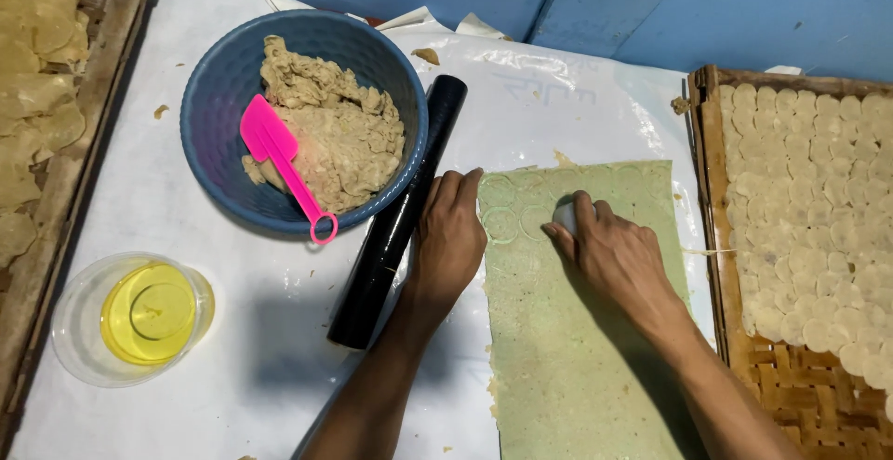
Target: The person is rolling out dough and cutting it into circular shapes to prepare crackers.
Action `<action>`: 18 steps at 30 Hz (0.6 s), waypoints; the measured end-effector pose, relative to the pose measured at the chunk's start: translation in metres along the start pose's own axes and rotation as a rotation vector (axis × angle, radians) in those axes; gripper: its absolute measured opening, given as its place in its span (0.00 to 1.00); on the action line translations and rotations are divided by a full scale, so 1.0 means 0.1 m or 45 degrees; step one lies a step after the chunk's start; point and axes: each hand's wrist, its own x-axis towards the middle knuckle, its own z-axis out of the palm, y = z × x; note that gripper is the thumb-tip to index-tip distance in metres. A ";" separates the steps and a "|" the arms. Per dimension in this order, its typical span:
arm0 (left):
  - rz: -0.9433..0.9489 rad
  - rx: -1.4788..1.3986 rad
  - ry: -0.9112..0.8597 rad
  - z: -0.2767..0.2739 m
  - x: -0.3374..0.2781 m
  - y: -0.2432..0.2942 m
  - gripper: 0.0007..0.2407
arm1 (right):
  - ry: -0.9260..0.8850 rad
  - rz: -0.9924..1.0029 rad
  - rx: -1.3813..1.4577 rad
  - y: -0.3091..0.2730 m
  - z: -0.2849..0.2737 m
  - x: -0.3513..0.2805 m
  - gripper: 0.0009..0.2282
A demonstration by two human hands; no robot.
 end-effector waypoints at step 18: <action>0.011 -0.016 -0.013 0.08 -0.04 -0.07 0.17 | 0.212 0.213 0.366 0.23 -0.01 -0.32 0.20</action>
